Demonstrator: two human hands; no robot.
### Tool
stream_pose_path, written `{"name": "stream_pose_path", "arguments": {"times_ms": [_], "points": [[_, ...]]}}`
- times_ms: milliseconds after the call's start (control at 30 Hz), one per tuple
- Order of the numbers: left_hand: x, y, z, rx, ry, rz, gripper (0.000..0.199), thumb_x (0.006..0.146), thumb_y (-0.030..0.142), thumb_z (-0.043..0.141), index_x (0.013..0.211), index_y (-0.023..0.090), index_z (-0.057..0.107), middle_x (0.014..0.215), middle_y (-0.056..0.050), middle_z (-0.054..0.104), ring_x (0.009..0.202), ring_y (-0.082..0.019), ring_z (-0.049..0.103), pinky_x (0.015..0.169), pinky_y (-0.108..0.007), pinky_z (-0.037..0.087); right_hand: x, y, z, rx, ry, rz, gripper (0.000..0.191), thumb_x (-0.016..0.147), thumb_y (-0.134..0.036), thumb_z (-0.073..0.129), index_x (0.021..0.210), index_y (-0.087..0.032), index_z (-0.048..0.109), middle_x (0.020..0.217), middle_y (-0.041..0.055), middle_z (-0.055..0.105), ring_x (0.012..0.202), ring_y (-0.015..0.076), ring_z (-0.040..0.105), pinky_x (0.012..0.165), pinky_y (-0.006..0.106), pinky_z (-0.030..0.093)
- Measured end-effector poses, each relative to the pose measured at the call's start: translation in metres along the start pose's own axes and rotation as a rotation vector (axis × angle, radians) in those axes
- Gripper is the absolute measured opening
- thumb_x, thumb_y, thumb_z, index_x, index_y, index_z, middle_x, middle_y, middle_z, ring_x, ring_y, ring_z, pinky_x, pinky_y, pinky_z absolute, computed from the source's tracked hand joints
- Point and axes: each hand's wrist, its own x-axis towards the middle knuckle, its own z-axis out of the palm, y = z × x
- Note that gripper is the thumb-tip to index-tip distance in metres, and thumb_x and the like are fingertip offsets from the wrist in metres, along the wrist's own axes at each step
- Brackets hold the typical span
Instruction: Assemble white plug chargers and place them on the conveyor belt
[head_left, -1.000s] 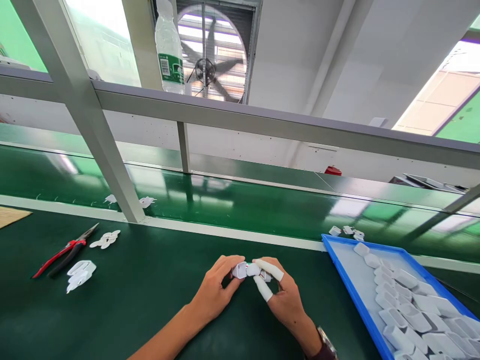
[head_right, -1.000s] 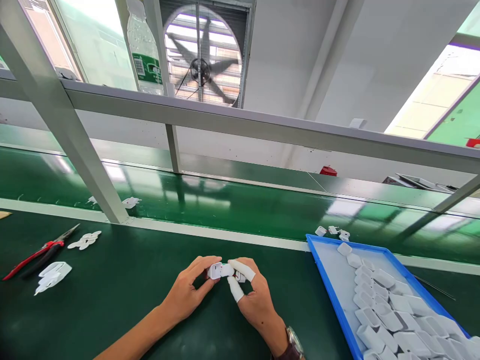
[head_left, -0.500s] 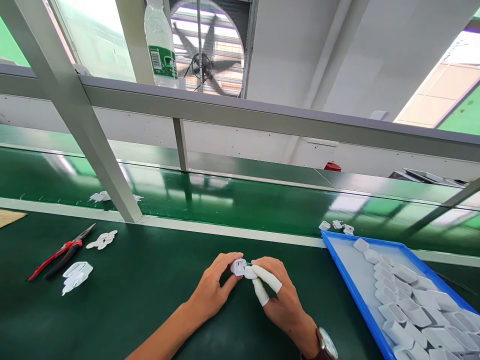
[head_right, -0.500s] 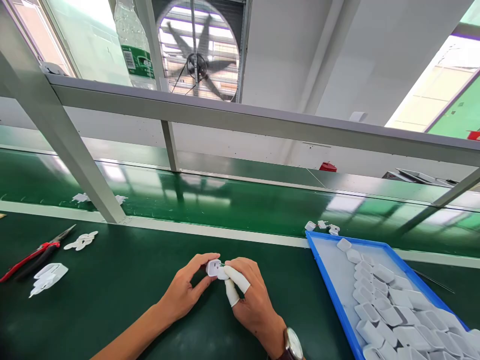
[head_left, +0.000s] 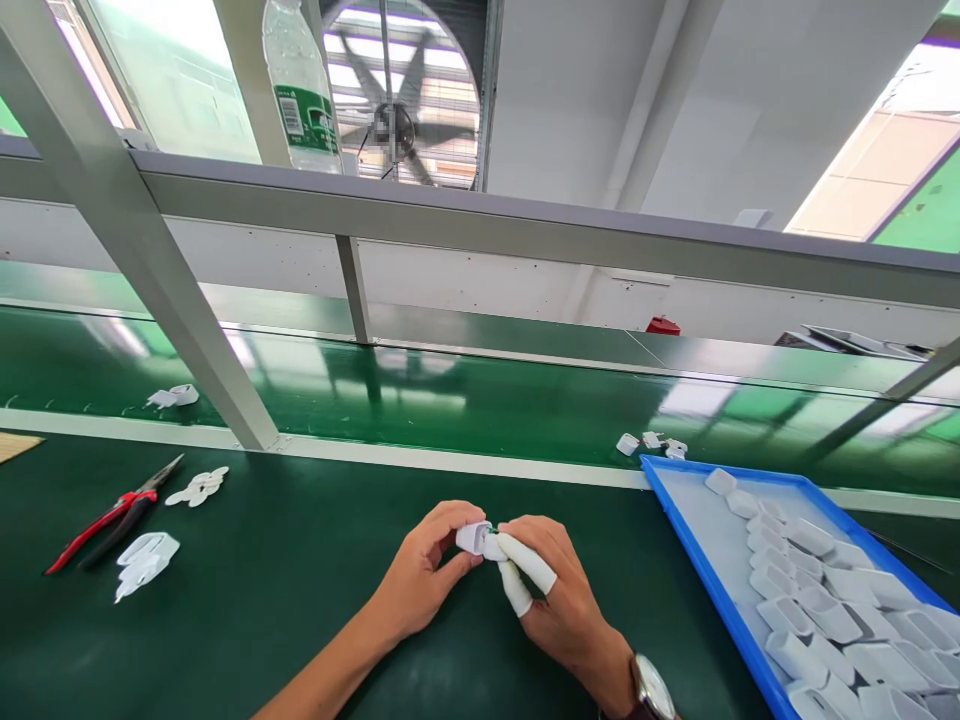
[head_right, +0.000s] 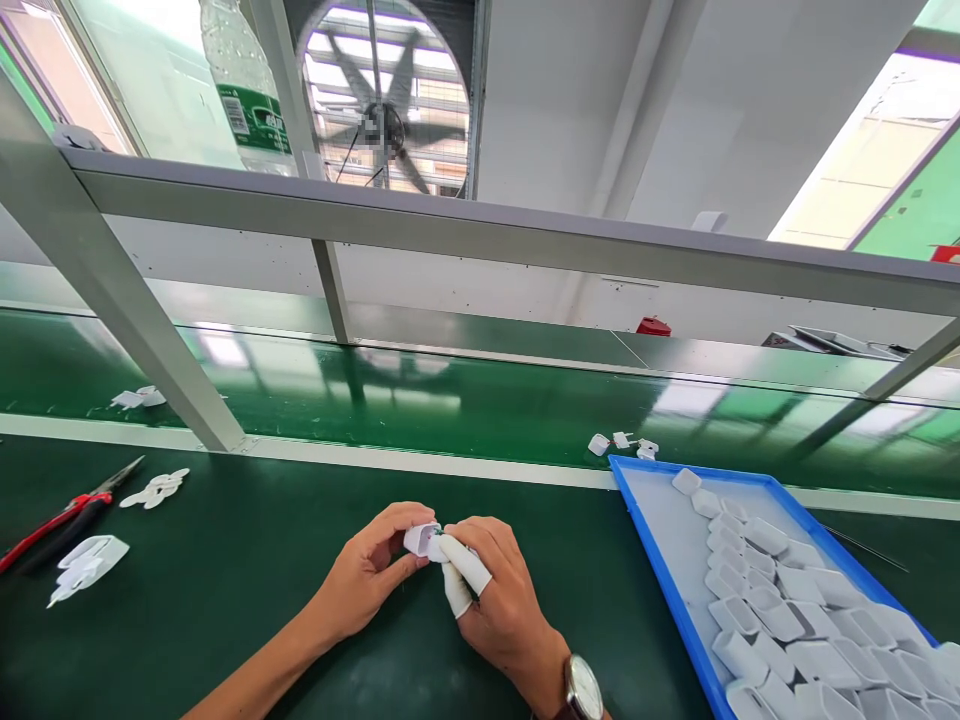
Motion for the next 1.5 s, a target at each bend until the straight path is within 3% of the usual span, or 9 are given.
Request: {"name": "stream_pose_path", "arguments": {"times_ms": [500, 633, 733, 867, 1033, 1333, 1500], "points": [[-0.001, 0.002, -0.003, 0.156, -0.031, 0.058, 0.027, 0.090, 0.023, 0.068, 0.116, 0.029, 0.072, 0.119, -0.006, 0.069, 0.111, -0.022, 0.066, 0.102, -0.038, 0.053, -0.002, 0.000, 0.003, -0.064, -0.059, -0.002, 0.059, 0.093, 0.000, 0.053, 0.147, -0.024, 0.044, 0.115, 0.0116, 0.067, 0.105, 0.0254, 0.062, 0.091, 0.049, 0.057], [-0.002, 0.004, -0.003, 0.174, -0.036, 0.017, 0.028, 0.089, 0.024, 0.071, 0.116, 0.029, 0.072, 0.117, -0.005, 0.070, 0.108, -0.021, 0.066, 0.100, -0.037, 0.054, -0.001, 0.001, 0.004, -0.019, -0.083, 0.012, 0.051, 0.096, -0.003, 0.053, 0.143, -0.023, 0.047, 0.115, 0.0119, 0.065, 0.105, 0.0255, 0.060, 0.090, 0.048, 0.057], [-0.001, 0.005, -0.002, 0.150, -0.014, -0.028, 0.028, 0.086, 0.025, 0.074, 0.114, 0.029, 0.074, 0.114, -0.004, 0.071, 0.104, -0.021, 0.067, 0.097, -0.036, 0.055, 0.001, -0.003, 0.003, 0.020, -0.172, 0.047, 0.049, 0.097, -0.006, 0.052, 0.142, -0.022, 0.047, 0.120, 0.0139, 0.062, 0.110, 0.0270, 0.058, 0.093, 0.048, 0.056], [-0.001, 0.005, 0.002, -0.046, 0.045, -0.149, 0.030, 0.078, 0.025, 0.081, 0.108, 0.026, 0.076, 0.109, -0.004, 0.073, 0.101, -0.021, 0.069, 0.094, -0.035, 0.057, -0.001, -0.007, 0.003, 0.135, -0.290, 0.170, 0.051, 0.096, -0.012, 0.053, 0.145, -0.021, 0.044, 0.132, 0.0161, 0.054, 0.120, 0.0282, 0.055, 0.101, 0.049, 0.054], [0.000, 0.006, 0.006, -0.366, 0.033, -0.311, 0.039, 0.073, 0.029, 0.087, 0.109, 0.024, 0.075, 0.107, -0.003, 0.078, 0.101, -0.021, 0.072, 0.097, -0.036, 0.058, -0.005, 0.000, 0.010, 0.267, -0.097, 0.262, 0.050, 0.098, -0.015, 0.057, 0.144, -0.029, 0.045, 0.117, 0.0087, 0.063, 0.101, 0.0208, 0.063, 0.087, 0.037, 0.059], [-0.001, 0.007, 0.010, -0.453, 0.033, -0.311, 0.037, 0.067, 0.023, 0.092, 0.102, 0.024, 0.080, 0.096, 0.000, 0.079, 0.089, -0.016, 0.072, 0.087, -0.028, 0.060, -0.001, -0.008, 0.005, 0.226, -0.168, 0.181, 0.047, 0.097, -0.006, 0.050, 0.139, -0.026, 0.051, 0.123, 0.0114, 0.061, 0.111, 0.0233, 0.059, 0.093, 0.043, 0.055], [0.001, 0.007, 0.007, -0.439, 0.015, -0.374, 0.040, 0.066, 0.025, 0.093, 0.103, 0.024, 0.081, 0.101, -0.003, 0.080, 0.094, -0.019, 0.072, 0.093, -0.032, 0.059, -0.004, -0.006, 0.009, 0.210, -0.104, 0.178, 0.049, 0.095, -0.005, 0.053, 0.139, -0.026, 0.050, 0.116, 0.0095, 0.065, 0.101, 0.0216, 0.062, 0.084, 0.039, 0.057]]}}
